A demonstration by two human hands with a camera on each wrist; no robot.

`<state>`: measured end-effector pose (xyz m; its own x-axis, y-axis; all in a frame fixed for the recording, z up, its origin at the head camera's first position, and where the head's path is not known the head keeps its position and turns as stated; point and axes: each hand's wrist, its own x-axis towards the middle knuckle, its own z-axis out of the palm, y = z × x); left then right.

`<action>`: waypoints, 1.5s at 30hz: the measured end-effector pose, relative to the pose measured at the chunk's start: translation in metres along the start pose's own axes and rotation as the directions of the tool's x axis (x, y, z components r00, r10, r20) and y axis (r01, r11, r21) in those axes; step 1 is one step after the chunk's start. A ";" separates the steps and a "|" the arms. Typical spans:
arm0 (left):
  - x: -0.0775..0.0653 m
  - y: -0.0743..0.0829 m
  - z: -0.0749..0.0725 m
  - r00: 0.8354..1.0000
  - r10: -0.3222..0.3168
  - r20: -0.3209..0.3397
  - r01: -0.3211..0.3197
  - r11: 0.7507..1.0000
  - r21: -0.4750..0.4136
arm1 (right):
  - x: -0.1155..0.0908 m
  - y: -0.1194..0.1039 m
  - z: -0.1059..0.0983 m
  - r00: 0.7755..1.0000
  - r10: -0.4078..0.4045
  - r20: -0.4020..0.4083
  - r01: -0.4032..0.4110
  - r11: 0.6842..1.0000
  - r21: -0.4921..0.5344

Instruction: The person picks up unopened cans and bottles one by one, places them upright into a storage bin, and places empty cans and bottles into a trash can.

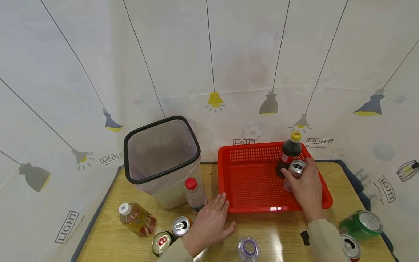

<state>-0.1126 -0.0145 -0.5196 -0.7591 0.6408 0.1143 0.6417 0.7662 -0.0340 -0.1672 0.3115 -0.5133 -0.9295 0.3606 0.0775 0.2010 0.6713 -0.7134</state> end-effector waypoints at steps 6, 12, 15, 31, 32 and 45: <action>0.000 0.000 0.000 1.000 -0.005 0.009 0.005 1.000 0.002 | -0.020 -0.018 -0.010 0.993 -0.100 -0.059 0.101 0.995 0.020; 0.001 0.001 0.000 1.000 -0.008 0.012 0.008 1.000 -0.005 | -0.042 -0.031 -0.020 0.979 -0.198 -0.056 0.200 0.979 0.035; 0.001 0.001 0.001 1.000 -0.004 0.007 0.004 1.000 -0.006 | -0.051 -0.034 -0.025 0.976 -0.213 -0.046 0.214 0.977 0.022; 0.001 0.001 0.002 1.000 -0.012 0.019 0.012 1.000 -0.019 | -0.102 -0.029 -0.060 0.993 -0.111 0.031 0.113 0.990 -0.089; 0.001 0.001 0.002 1.000 -0.011 0.020 0.012 1.000 -0.020 | -0.103 -0.026 -0.063 0.994 -0.103 0.027 0.105 0.990 -0.098; 0.000 0.001 0.002 1.000 -0.008 -0.007 0.008 1.000 -0.001 | -0.120 -0.003 -0.089 0.993 -0.066 -0.099 0.057 0.994 -0.090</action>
<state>-0.1119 -0.0138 -0.5216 -0.7635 0.6343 0.1212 0.6357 0.7713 -0.0321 -0.0287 0.3239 -0.4580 -0.9053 0.3783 0.1929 0.1751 0.7464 -0.6420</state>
